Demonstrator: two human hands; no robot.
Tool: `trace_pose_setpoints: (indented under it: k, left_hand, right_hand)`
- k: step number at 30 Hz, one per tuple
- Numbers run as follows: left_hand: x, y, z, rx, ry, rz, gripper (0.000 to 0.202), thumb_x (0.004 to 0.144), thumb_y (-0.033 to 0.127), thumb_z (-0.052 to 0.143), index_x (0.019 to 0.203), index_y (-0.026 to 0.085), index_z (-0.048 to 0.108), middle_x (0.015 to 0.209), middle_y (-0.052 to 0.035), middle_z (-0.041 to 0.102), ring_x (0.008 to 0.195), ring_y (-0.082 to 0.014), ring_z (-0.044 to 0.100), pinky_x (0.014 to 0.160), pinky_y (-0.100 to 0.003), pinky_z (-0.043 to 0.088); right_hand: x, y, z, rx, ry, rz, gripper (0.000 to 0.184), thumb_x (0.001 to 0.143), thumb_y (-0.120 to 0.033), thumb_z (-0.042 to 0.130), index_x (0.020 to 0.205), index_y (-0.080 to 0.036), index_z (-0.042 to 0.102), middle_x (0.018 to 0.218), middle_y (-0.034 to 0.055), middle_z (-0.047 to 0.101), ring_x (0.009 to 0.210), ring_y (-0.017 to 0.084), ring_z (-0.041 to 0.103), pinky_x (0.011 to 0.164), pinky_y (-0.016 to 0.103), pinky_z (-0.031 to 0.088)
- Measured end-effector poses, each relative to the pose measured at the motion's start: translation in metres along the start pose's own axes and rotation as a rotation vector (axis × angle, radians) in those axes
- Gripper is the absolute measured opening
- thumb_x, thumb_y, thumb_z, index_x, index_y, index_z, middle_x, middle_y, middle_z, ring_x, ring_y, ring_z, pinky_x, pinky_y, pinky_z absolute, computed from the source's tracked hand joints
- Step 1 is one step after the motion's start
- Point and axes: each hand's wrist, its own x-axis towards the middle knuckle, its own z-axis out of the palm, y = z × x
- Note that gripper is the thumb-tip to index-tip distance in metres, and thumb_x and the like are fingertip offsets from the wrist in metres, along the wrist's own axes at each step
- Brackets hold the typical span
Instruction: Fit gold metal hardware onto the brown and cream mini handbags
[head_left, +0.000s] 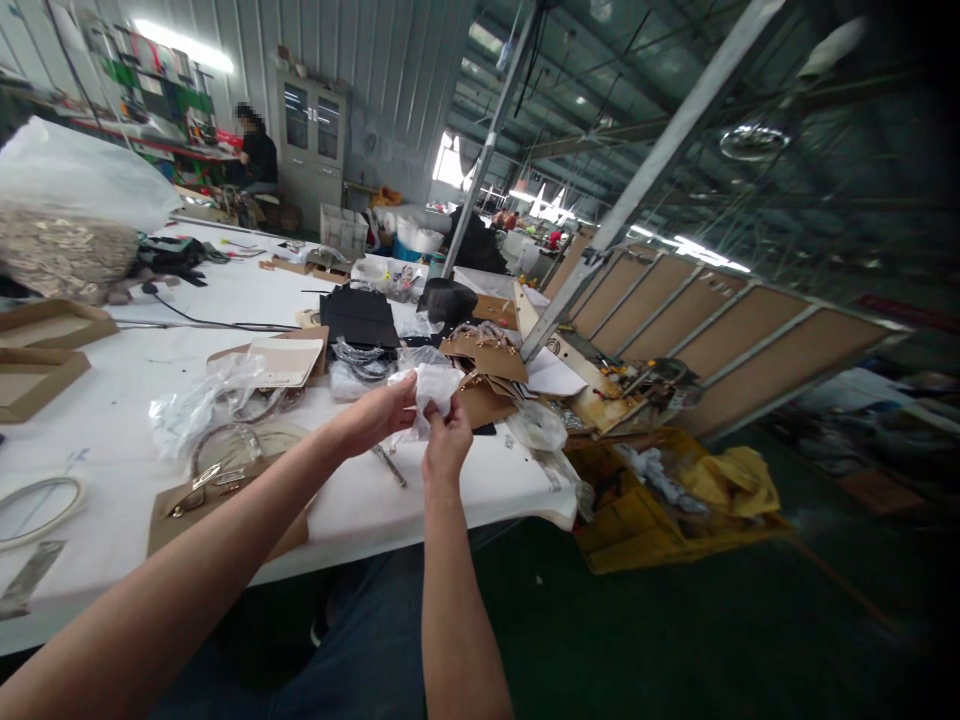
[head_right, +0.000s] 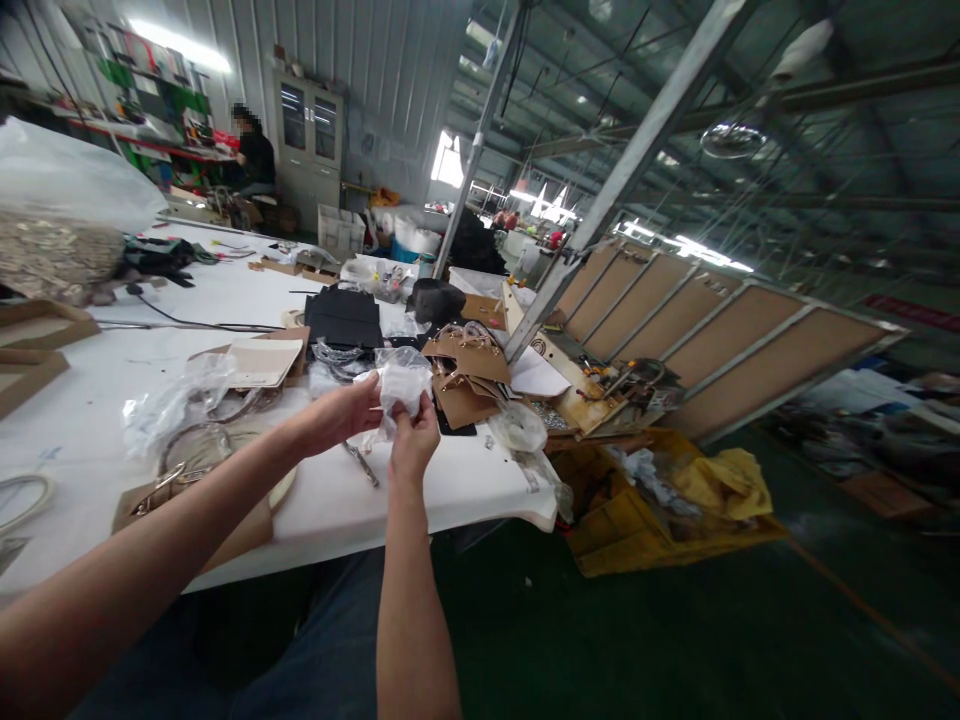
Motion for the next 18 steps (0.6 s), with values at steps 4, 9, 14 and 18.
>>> trace_pose_setpoints:
  k: [4,9,14,18]
  left_hand:
    - [-0.013,0.011,0.004,-0.026,0.133,0.068,0.085,0.098,0.095,0.075,0.134,0.019,0.087,0.161,-0.0208,0.075,0.154,-0.0418,0.065,0.128,-0.051,0.047]
    - [-0.033,0.04,-0.003,0.16,0.265,0.098,0.094,0.097,0.102,0.065,0.101,0.012,0.09,0.119,-0.0252,0.086,0.111,-0.0386,0.081,0.095,-0.045,0.058]
    - [-0.065,0.014,-0.025,0.194,0.719,0.323,0.072,0.097,0.087,0.083,0.099,0.015,0.084,0.104,-0.0137,0.082,0.095,-0.0257,0.072,0.08,-0.032,0.052]
    - [-0.096,-0.044,-0.014,-0.32,0.564,0.196,0.076,0.09,0.079,0.095,0.13,0.016,0.083,0.136,-0.0193,0.082,0.12,-0.0337,0.077,0.093,-0.037,0.062]
  right_hand:
    - [0.002,-0.002,0.004,-0.031,0.089,-0.054,0.065,0.085,-0.046,0.092,0.139,-0.012,0.076,0.138,0.0153,0.084,0.124,0.029,0.081,0.115,0.044,0.066]
    - [0.006,-0.017,0.006,0.01,0.234,-0.145,0.052,0.084,-0.042,0.085,0.128,-0.016,0.077,0.129,0.0141,0.084,0.122,0.032,0.081,0.105,0.045,0.071]
    - [-0.018,-0.016,0.013,0.066,0.245,-0.061,0.038,0.081,-0.036,0.079,0.115,-0.02,0.074,0.121,0.0111,0.083,0.114,0.03,0.082,0.1,0.046,0.071]
    - [-0.077,0.01,0.039,-0.212,-0.047,-0.144,0.016,0.091,-0.033,0.074,0.099,-0.02,0.078,0.133,0.0142,0.083,0.127,0.033,0.078,0.113,0.053,0.065]
